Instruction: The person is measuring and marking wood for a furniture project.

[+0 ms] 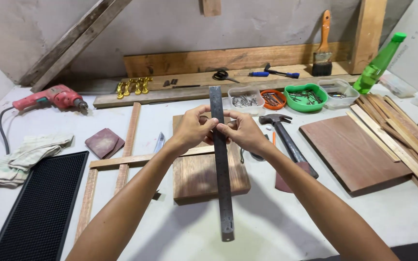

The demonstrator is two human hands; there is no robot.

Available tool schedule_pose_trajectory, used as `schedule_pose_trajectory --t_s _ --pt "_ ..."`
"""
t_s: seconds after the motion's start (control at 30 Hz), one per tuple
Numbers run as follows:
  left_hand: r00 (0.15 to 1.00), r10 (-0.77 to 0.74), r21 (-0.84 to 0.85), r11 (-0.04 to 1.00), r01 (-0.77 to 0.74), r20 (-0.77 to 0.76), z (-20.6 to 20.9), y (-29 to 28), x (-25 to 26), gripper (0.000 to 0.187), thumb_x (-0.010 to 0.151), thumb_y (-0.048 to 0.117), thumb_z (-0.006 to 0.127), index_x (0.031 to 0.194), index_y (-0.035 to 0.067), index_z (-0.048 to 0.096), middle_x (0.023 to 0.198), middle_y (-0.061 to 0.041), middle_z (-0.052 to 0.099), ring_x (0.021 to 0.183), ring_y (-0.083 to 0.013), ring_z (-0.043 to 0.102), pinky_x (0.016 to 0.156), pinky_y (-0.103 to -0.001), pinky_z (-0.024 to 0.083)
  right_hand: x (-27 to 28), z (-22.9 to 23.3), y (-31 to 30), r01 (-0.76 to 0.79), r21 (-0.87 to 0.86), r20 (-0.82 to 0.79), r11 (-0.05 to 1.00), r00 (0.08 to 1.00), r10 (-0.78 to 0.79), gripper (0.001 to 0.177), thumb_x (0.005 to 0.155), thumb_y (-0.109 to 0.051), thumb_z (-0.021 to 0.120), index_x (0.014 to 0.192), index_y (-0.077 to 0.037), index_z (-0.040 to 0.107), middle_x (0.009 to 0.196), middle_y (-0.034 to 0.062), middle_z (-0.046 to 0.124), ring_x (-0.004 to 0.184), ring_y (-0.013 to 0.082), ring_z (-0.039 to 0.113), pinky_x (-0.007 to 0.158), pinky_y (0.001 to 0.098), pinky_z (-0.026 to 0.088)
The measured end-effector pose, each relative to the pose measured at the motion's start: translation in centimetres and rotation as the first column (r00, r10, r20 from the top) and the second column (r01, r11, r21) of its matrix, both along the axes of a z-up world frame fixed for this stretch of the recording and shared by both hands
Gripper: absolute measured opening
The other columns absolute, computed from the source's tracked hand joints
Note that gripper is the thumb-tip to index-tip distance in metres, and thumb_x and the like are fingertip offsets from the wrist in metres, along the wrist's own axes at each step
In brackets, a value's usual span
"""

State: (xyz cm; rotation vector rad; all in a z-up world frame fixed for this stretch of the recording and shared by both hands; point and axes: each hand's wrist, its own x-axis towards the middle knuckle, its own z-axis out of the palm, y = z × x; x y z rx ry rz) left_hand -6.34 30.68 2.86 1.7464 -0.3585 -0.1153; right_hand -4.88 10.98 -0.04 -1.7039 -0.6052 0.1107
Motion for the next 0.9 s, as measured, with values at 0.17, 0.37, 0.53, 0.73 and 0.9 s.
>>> schedule_pose_trajectory --t_s 0.17,0.37,0.53,0.73,0.9 --pt "0.994 0.016 -0.044 0.999 -0.021 -0.104 -2.2 2.5 0.1 0.044 0.098 0.011 0.061 0.14 0.003 0.052 0.08 -0.01 0.073 0.064 -0.0165 0.072 0.051 -0.03 0.06 1.5 -3.2 1.8 0.004 -0.064 0.074 0.998 0.997 0.001 0.05 0.094 -0.013 0.073 0.141 -0.004 0.06 0.075 -0.001 0.065 0.067 0.0052 0.057 0.059 0.0233 0.049" --pt "0.977 0.096 0.052 0.995 -0.088 -0.191 -4.5 3.9 1.3 0.052 0.096 0.011 0.063 0.145 0.002 0.047 0.085 -0.013 0.076 0.063 -0.015 0.073 0.051 -0.029 0.061 1.9 -4.2 3.1 0.122 -0.374 0.123 0.92 0.989 -0.081 0.046 0.087 -0.023 0.077 0.129 -0.007 0.07 0.077 0.0032 0.074 0.068 0.0093 0.065 0.064 0.028 0.054" --pt "0.941 0.199 0.169 0.973 -0.157 -0.274 -5.5 4.4 2.6 0.051 0.096 0.011 0.064 0.143 0.002 0.049 0.089 -0.013 0.076 0.06 -0.0161 0.069 0.047 -0.028 0.057 3.1 -5.9 3.3 0.148 -0.43 0.22 0.891 0.974 -0.055 0.042 0.085 -0.022 0.08 0.122 -0.005 0.072 0.083 0.0093 0.077 0.073 0.0165 0.069 0.072 0.0324 0.057" --pt "0.934 0.237 0.213 0.96 -0.182 -0.268 -7.4 4.8 3.6 0.05 0.095 0.011 0.066 0.141 -0.003 0.053 0.078 -0.012 0.072 0.056 -0.0171 0.069 0.047 -0.027 0.057 2.7 -7.0 3.1 0.109 -0.441 0.36 0.891 0.931 0.065 0.026 0.089 -0.014 0.071 0.113 -0.005 0.076 0.089 0.0108 0.072 0.081 0.0202 0.069 0.076 0.0353 0.057" --pt "0.963 0.268 0.478 0.849 -0.226 -0.02 -8.7 5.0 3.8 0.061 0.09 0.013 0.071 0.146 0.0 0.051 0.07 -0.009 0.073 0.059 -0.0175 0.07 0.056 -0.031 0.058 2.5 -7.8 2.9 0.119 -0.45 0.458 0.885 0.882 0.114 0.022 0.09 -0.015 0.073 0.11 -0.007 0.077 0.091 0.0092 0.067 0.088 0.0248 0.064 0.079 0.0388 0.054"
